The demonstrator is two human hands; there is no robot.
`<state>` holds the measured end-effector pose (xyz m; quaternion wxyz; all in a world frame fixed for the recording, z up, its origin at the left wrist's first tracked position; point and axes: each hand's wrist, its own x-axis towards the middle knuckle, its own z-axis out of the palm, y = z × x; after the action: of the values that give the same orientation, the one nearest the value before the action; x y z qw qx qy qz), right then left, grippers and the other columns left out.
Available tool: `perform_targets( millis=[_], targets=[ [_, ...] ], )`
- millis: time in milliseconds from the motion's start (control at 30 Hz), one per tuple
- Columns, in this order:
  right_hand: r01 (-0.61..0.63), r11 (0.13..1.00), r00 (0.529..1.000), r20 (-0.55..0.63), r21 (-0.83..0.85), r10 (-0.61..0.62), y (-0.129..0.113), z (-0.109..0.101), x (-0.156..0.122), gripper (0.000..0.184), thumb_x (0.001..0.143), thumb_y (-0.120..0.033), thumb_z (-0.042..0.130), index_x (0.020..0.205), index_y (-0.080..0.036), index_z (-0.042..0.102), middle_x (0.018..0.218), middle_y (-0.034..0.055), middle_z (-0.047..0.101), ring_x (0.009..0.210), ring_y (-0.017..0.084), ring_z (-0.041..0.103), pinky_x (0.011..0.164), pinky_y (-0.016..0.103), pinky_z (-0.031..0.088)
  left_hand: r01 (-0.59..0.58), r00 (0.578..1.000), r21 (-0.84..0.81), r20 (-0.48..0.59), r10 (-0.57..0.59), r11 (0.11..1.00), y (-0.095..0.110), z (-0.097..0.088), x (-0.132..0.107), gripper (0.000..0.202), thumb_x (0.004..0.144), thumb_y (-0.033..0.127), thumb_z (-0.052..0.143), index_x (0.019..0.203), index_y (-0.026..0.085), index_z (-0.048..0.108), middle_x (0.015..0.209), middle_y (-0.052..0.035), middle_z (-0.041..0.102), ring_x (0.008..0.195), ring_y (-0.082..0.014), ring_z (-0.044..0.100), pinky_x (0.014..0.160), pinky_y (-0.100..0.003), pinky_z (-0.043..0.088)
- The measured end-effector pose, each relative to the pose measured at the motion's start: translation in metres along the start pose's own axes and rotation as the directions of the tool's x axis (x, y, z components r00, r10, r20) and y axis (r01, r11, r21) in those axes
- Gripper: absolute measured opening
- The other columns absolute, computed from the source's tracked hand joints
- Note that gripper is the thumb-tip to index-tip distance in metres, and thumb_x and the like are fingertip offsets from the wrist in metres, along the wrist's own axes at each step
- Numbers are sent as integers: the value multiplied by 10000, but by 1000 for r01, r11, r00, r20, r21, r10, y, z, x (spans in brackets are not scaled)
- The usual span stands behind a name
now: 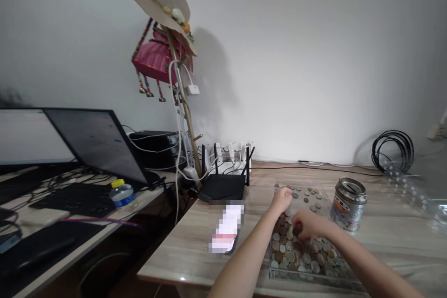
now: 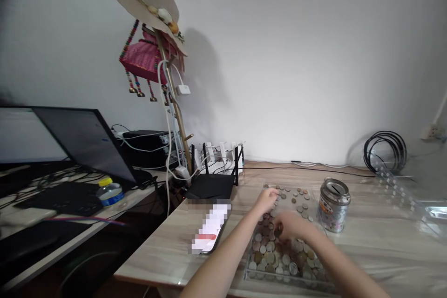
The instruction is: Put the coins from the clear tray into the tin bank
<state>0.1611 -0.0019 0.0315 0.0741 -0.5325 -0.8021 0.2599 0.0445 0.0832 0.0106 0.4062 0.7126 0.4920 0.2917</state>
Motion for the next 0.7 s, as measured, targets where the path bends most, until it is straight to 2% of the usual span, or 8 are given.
perform_targets(
  millis=[67,133,200,333,433,533,600,700],
  targets=[
    [14,999,997,-80,45,-10,13,-21,10,177,547,-165,504,698,-156,595,512,-37,542,440,70,458,420,166,325,127,987,-301,135,-90,945,4,4,0,321,789,310,321,988,163,526,924,-67,599,794,-128,569,727,-271,431],
    [28,998,986,-168,64,-17,23,-38,16,200,606,-187,446,734,-136,592,559,-13,561,498,86,489,460,176,349,321,921,-581,376,-103,748,5,10,-2,365,793,347,286,949,127,533,845,-92,610,724,-143,587,695,-300,447],
    [45,996,968,-248,78,-25,30,-46,19,213,637,-206,418,720,-132,600,603,5,579,553,105,504,497,192,364,470,838,-701,545,-22,536,6,17,-4,328,772,297,321,890,86,542,770,-113,609,713,-161,593,709,-319,447],
    [128,988,943,-319,82,-95,31,-37,16,260,678,-223,393,743,-183,642,671,2,616,627,128,523,590,225,386,555,815,-762,579,-33,332,5,25,-5,227,734,170,356,809,58,538,653,-95,594,664,-158,597,706,-295,457],
    [142,990,928,-349,5,-131,28,-28,16,269,703,-237,384,723,-214,651,691,2,614,648,130,523,618,229,378,582,810,-758,575,-121,296,5,26,-4,194,729,160,364,764,69,531,597,-68,583,593,-147,592,662,-282,476],
    [76,996,888,-452,-44,-88,29,-36,9,282,724,-281,380,754,-220,654,719,23,595,655,136,521,618,236,376,582,811,-764,568,-139,277,4,23,-4,188,716,184,390,760,65,529,623,-82,597,647,-169,606,662,-273,483],
    [-38,997,774,-633,-61,-9,37,-51,-6,307,740,-331,370,856,-229,635,762,38,590,683,148,522,629,250,378,573,819,-772,555,-149,273,3,22,-4,202,697,175,399,782,44,526,686,-125,609,737,-197,606,667,-254,482],
    [-347,938,422,-898,-31,126,62,-80,-39,345,727,-420,377,943,-255,589,838,56,597,799,208,512,644,303,369,557,831,-779,529,-174,289,2,21,-4,217,684,163,398,815,34,512,761,-167,613,809,-208,594,651,-228,482]
  ],
)
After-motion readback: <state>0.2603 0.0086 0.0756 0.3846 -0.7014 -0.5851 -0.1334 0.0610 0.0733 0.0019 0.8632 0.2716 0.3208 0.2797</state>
